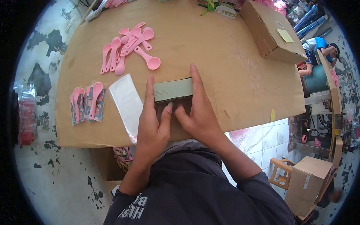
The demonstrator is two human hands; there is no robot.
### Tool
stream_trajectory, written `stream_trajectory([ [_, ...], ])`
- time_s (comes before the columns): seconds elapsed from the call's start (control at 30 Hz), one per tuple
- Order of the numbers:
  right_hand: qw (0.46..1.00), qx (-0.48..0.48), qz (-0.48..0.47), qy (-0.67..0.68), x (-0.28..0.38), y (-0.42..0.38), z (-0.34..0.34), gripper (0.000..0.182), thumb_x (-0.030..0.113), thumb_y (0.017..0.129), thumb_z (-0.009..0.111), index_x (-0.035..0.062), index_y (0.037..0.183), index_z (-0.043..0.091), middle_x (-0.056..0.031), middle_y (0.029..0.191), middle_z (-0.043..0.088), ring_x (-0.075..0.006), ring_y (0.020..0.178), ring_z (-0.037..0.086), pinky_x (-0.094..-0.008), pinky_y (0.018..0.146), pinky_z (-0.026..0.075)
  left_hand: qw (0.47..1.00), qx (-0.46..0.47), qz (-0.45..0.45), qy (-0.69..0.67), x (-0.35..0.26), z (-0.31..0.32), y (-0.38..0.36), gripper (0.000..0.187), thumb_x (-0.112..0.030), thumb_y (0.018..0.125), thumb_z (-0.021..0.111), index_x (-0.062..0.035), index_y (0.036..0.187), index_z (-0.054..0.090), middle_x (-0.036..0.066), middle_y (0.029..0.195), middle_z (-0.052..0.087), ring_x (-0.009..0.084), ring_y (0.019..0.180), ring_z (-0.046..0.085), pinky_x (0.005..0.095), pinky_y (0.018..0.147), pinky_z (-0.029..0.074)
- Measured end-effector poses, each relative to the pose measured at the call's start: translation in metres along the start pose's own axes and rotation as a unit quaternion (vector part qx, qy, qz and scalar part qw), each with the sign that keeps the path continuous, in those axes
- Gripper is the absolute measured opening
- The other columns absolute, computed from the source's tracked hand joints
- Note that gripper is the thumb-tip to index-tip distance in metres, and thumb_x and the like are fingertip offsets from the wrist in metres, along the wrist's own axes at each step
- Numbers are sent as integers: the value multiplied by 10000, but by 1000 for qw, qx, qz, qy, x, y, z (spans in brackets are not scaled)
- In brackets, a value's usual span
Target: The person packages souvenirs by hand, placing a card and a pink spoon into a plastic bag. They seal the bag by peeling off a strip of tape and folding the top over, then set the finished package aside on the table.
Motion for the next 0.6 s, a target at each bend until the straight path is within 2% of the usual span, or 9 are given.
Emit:
stream_trajectory([
  [0.1,999,21,19,32,-5,2,-3,827,4,901,598,-46,1607,169,-288,1525,401,-337,1415,450,-396,1157,365,999,18,-10,49,3,-7,3,716,28,998,553,42,1618,193,277,1447,518,311,1308,568,363,1100,435],
  [0.17,999,26,-4,26,-3,4,-6,817,-8,889,602,-44,1596,195,-274,1544,391,-340,1459,406,-397,1183,334,998,-4,29,64,-1,-15,7,708,47,976,597,57,1595,254,279,1457,521,315,1336,562,376,1095,451],
  [0.3,999,39,-25,4,8,9,-17,807,-8,873,623,-26,1585,244,-261,1566,379,-372,1486,375,-421,1213,300,997,16,13,69,-1,-21,9,664,68,965,603,74,1564,317,270,1440,551,308,1354,557,384,1083,469],
  [0.37,984,66,-70,-152,24,11,-18,811,20,851,672,-6,1573,301,-252,1569,386,-402,1491,358,-448,1223,294,998,25,8,58,-1,-19,8,662,3,952,636,75,1541,342,330,1216,623,461,1075,654,463,901,521],
  [0.4,984,67,-70,-152,31,13,-21,811,20,851,672,-6,1573,301,-252,1569,386,-402,1491,358,-448,1223,294,998,25,8,57,-1,-19,8,662,3,952,636,75,1541,342,330,1216,623,461,1075,654,463,901,521],
  [0.47,944,107,-136,-282,48,15,-17,787,78,836,731,2,1535,379,-233,1530,443,-412,1454,393,-467,1199,331,993,11,51,102,-7,-19,7,645,16,953,624,79,1533,348,328,1164,629,470,1035,653,474,860,519],
  [0.5,943,107,-137,-283,52,18,-18,787,78,836,731,2,1535,379,-233,1530,443,-412,1454,393,-467,1199,331,994,11,52,100,-8,-19,7,645,16,953,624,79,1533,348,328,1164,629,470,1035,653,474,860,519],
  [0.57,926,137,-163,-312,59,21,-12,712,101,815,767,25,1467,492,-196,1416,562,-383,1368,490,-455,1133,408,995,16,33,98,-6,-19,8,635,29,951,613,85,1526,351,331,1182,622,479,1052,642,479,870,517],
  [0.6,925,137,-165,-313,62,24,-11,712,101,815,767,25,1467,492,-196,1416,562,-383,1368,490,-455,1133,408,995,14,35,97,-8,-20,8,635,29,951,613,85,1526,351,331,1182,622,479,1052,642,479,870,517],
])
Point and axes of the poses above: each hand's wrist, its own y-axis towards the middle knuckle, its own z-axis out of the palm, x = y × z, the point moved 8 cm from there along y, towards the middle knuckle
